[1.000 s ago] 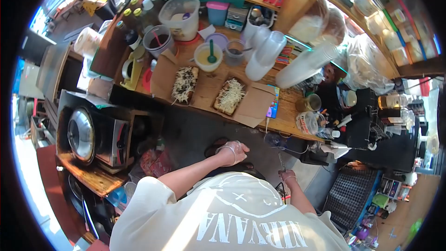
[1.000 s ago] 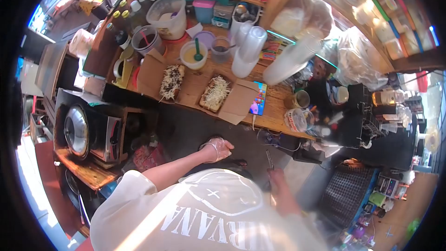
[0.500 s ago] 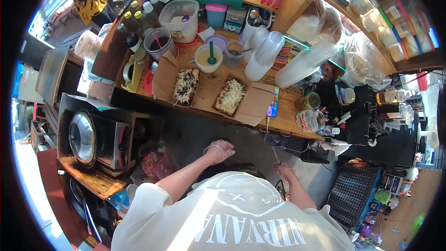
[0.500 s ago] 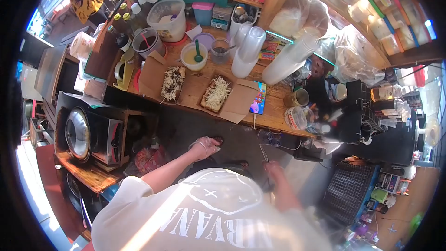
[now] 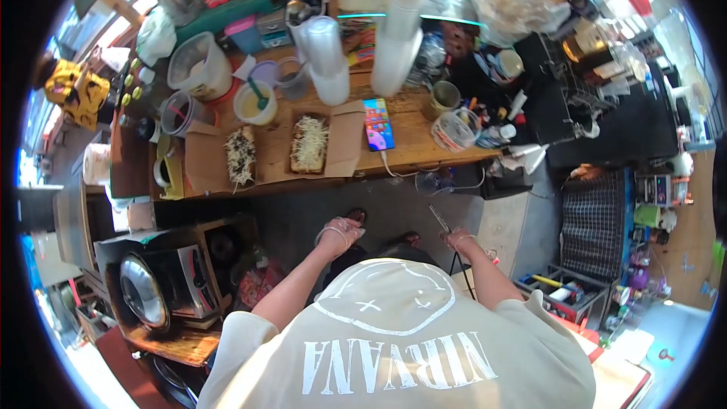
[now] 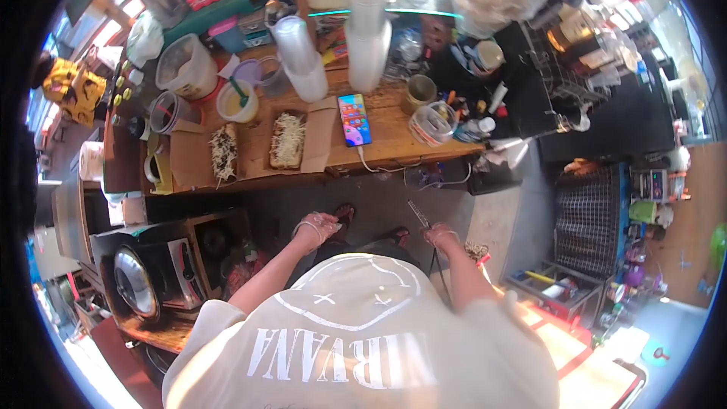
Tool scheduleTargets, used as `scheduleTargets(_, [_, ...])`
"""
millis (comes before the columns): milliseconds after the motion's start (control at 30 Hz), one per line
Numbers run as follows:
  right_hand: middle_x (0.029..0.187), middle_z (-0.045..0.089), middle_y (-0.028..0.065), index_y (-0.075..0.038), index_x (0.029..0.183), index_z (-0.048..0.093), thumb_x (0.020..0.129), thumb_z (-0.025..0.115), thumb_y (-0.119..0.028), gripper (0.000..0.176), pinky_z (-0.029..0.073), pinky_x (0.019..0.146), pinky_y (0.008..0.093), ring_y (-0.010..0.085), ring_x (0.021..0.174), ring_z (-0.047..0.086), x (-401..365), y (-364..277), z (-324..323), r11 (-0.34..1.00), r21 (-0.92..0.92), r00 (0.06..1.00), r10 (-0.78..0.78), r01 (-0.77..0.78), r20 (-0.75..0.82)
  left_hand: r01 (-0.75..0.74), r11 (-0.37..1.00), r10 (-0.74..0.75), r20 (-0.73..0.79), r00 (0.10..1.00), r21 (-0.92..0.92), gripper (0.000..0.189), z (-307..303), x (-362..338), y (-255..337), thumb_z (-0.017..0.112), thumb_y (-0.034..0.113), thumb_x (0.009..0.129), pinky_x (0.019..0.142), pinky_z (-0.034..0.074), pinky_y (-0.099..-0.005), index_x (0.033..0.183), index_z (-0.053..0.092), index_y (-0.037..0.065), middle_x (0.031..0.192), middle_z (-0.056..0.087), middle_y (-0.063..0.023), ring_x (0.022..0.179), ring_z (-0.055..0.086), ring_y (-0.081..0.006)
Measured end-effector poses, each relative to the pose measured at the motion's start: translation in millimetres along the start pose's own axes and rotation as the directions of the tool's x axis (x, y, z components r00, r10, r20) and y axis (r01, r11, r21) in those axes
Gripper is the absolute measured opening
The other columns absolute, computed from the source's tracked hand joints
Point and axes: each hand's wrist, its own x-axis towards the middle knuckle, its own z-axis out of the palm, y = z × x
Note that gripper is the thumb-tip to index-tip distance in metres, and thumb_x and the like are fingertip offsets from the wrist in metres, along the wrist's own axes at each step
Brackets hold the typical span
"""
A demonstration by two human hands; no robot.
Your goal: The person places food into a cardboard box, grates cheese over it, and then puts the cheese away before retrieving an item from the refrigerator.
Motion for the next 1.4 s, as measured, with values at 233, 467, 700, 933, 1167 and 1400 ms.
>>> scheduleTargets(233, [0.075,0.069,0.0130,0.001,0.084,0.071,0.083,0.066,-0.053,0.055,0.049,0.065,0.0417,0.0269,0.070,0.065,11,104,26,0.995,0.078,0.996,-0.051,0.057,-0.079,-0.147,0.905,0.084,0.172,0.982,0.400,0.036,31,38,36,0.059,0.037,0.091,0.099,0.049,-0.0405,0.111,0.073,0.010,0.121,0.069,-0.0138,0.111,0.064,-0.0328])
scheduleTargets(467, [0.076,0.068,0.0066,-0.001,0.091,0.072,0.083,0.074,-0.034,0.034,0.049,0.062,0.0331,0.0173,0.069,0.063,-29,223,53,0.926,0.307,0.974,0.226,-0.218,0.008,0.006,0.727,-0.032,0.024,0.999,0.686,0.029,70,112,-118,0.054,0.028,0.096,0.090,0.053,-0.0456,0.103,0.075,0.009,0.110,0.071,-0.0178,0.101,0.068,-0.0366])
scheduleTargets(700, [0.093,0.074,0.0153,-0.007,0.100,0.076,0.086,0.064,-0.052,0.048,0.053,0.078,0.0406,0.0278,0.093,0.071,-70,314,58,0.931,-0.346,0.985,0.155,-0.120,0.073,0.216,0.963,-0.170,-0.261,0.950,0.161,0.059,61,167,-77,0.051,0.057,0.095,0.093,0.050,-0.0462,0.110,0.073,0.005,0.115,0.068,-0.0214,0.109,0.064,-0.0378])
scheduleTargets(933, [0.089,0.071,0.0187,0.000,0.101,0.072,0.086,0.071,-0.031,0.035,0.052,0.072,0.0367,0.0245,0.083,0.071,-85,288,32,0.896,0.316,0.946,0.325,-0.313,0.017,0.388,0.921,-0.360,-0.449,0.818,-0.032,0.056,111,263,-125,0.057,0.054,0.091,0.084,0.052,-0.0412,0.106,0.072,0.003,0.101,0.071,-0.0187,0.101,0.069,-0.0266])
scheduleTargets(1167, [0.106,0.069,0.0154,-0.015,0.107,0.074,0.091,0.062,-0.029,0.025,0.051,0.088,0.0428,0.0351,0.102,0.064,-114,159,-10,0.955,-0.290,0.998,0.064,-0.056,0.021,0.316,0.933,-0.165,-0.579,0.798,0.170,0.033,98,227,-172,0.048,0.027,0.097,0.095,0.051,-0.0482,0.117,0.069,0.010,0.116,0.069,-0.0161,0.113,0.065,-0.0348])
scheduleTargets(1400, [0.090,0.070,0.0131,-0.016,0.103,0.076,0.089,0.060,-0.030,0.025,0.052,0.077,0.0439,0.0364,0.087,0.066,-61,176,-16,0.881,-0.358,0.947,-0.322,0.309,0.024,0.289,0.927,-0.218,-0.283,0.934,0.238,0.036,60,196,-136,0.048,0.030,0.096,0.100,0.049,-0.0450,0.117,0.070,0.012,0.125,0.065,-0.0146,0.119,0.059,-0.0335])
